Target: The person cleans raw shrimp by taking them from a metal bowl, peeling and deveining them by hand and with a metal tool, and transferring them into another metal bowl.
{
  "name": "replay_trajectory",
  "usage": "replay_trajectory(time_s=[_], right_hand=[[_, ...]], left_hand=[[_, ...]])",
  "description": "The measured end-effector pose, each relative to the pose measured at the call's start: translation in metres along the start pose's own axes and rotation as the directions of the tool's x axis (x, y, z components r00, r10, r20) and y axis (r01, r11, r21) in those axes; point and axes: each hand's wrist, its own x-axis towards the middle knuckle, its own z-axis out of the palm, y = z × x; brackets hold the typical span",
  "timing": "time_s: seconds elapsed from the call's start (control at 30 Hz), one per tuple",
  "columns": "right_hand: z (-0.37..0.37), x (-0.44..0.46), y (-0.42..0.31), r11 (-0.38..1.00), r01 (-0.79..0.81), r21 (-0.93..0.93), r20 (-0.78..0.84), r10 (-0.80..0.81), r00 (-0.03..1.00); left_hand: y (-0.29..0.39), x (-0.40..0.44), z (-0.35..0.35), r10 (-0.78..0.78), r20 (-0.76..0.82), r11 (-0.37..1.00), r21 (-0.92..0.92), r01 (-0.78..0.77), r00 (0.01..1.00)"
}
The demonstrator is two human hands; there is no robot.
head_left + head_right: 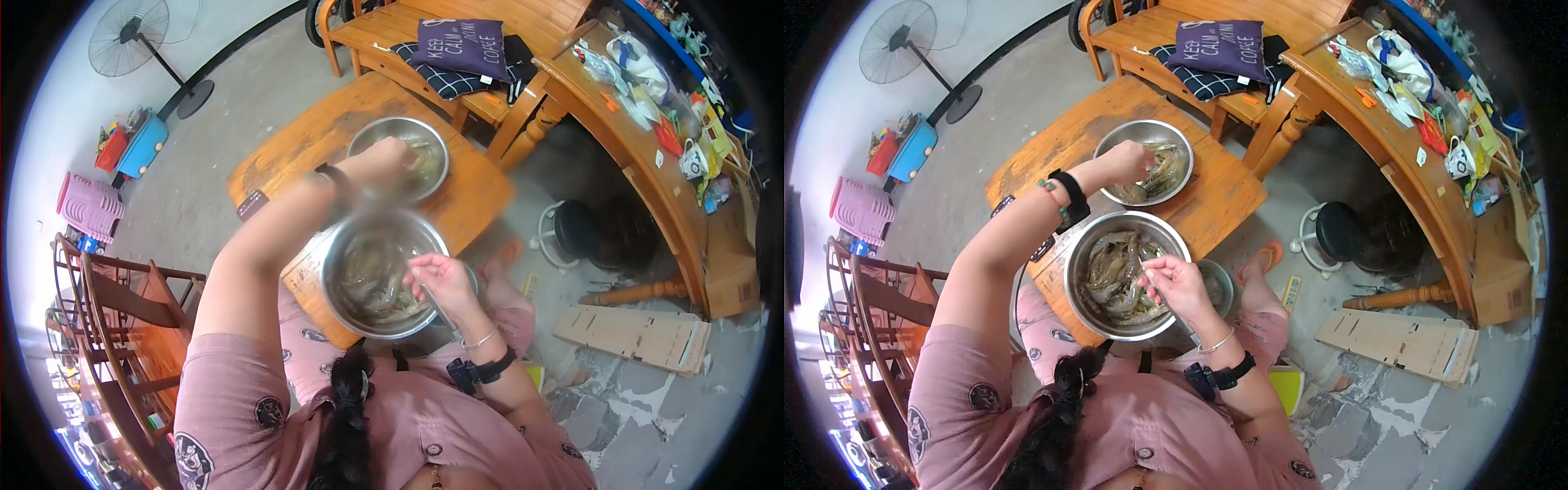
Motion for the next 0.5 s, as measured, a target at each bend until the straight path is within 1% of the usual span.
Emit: replay_trajectory(time_s=[0.07,0.1,0.17,0.2,0.23,0.27,0.3,0.37,0.4,0.47,0.5], right_hand=[[-0.005,0.002,0.004,1.0,-0.017,0.008,-0.005,0.017,1.0],[-0.007,0.004,0.005,0.999,-0.031,0.016,-0.006,0.031,1.0],[-0.014,0.006,0.005,0.999,-0.038,0.02,-0.015,0.038,0.999],[-0.017,0.008,0.007,0.999,-0.041,0.013,-0.018,0.041,0.999],[-0.02,0.01,0.009,0.999,-0.044,0.007,-0.02,0.044,0.999],[-0.023,0.011,0.012,0.999,-0.052,0.014,-0.021,0.053,0.998],[-0.026,0.013,0.013,0.999,-0.042,0.019,-0.015,0.042,0.999],[-0.029,0.015,0.015,0.999,-0.034,0.029,-0.011,0.034,0.999],[-0.029,0.015,0.015,0.999,-0.036,0.019,-0.012,0.036,0.999],[-0.029,0.017,0.014,0.999,-0.036,0.012,-0.013,0.036,0.999],[-0.028,0.017,0.014,0.999,-0.041,0.019,-0.009,0.041,0.999]], left_hand=[[0.005,0.022,0.006,-0.017,0.109,1.0,0.019,0.015,0.994],[0.008,0.03,0.009,-0.014,0.116,1.0,0.015,0.012,0.993],[0.014,0.042,0.016,0.051,0.146,0.992,0.103,-0.066,0.988],[0.016,0.047,0.02,0.05,0.156,0.993,0.099,-0.066,0.987],[0.016,0.05,0.025,0.228,0.167,0.932,0.247,-0.264,0.959],[0.017,0.052,0.029,0.392,0.204,0.812,0.381,-0.442,0.897],[0.02,0.053,0.031,0.389,0.209,0.814,0.377,-0.442,0.897],[0.026,0.054,0.033,0.499,0.325,0.544,0.604,-0.583,0.803],[0.023,0.056,0.036,0.498,0.329,0.545,0.601,-0.584,0.803],[0.018,0.061,0.037,0.541,0.363,0.429,0.657,-0.62,0.759],[0.018,0.063,0.036,0.54,0.364,0.429,0.657,-0.621,0.759]])
